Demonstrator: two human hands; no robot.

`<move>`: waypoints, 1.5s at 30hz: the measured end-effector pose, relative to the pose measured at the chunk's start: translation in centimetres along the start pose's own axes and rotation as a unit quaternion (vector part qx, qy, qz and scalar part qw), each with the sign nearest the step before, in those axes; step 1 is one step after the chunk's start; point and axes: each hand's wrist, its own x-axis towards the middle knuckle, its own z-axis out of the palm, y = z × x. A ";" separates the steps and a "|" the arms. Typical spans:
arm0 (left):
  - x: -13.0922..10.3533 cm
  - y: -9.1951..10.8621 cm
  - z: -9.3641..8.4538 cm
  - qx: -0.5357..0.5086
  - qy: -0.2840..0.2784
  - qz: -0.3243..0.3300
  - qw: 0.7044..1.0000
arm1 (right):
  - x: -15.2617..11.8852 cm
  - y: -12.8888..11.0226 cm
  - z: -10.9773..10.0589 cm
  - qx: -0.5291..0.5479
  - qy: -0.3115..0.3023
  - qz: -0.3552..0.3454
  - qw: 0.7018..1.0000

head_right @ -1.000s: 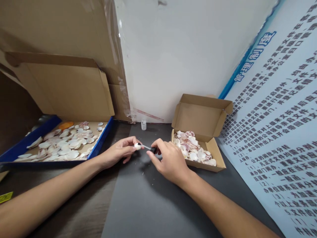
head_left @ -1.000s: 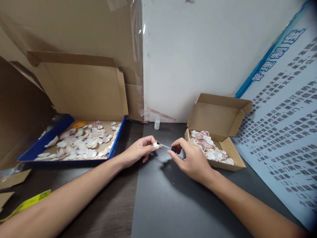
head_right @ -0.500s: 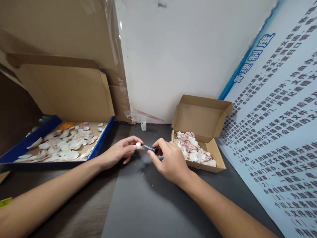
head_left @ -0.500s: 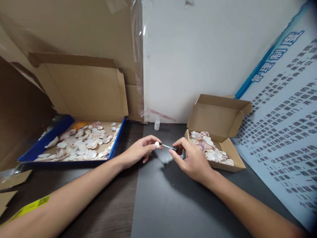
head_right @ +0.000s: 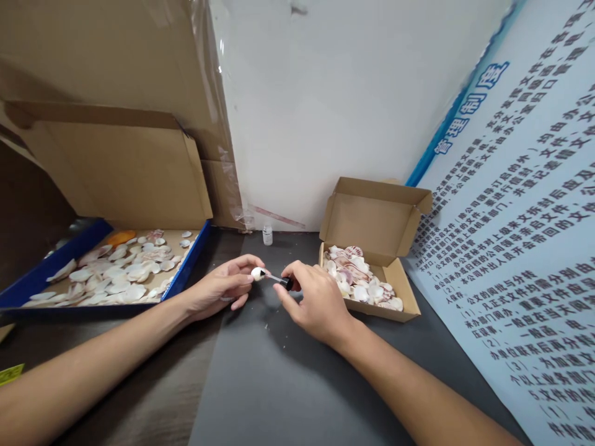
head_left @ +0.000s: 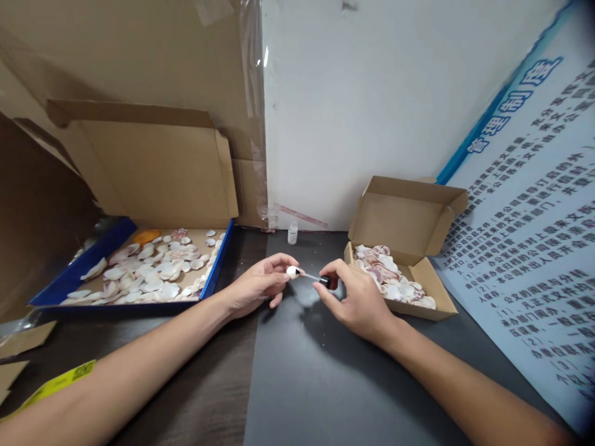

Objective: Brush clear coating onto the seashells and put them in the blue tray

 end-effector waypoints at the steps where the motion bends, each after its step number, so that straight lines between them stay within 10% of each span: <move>1: 0.0 -0.1 0.0 0.000 0.002 0.003 1.000 | 0.0 0.0 0.0 -0.004 0.007 0.006 1.000; 45: 0.1 -0.4 0.3 0.045 0.016 0.025 0.999 | 0.0 0.2 0.4 0.026 -0.029 -0.046 0.998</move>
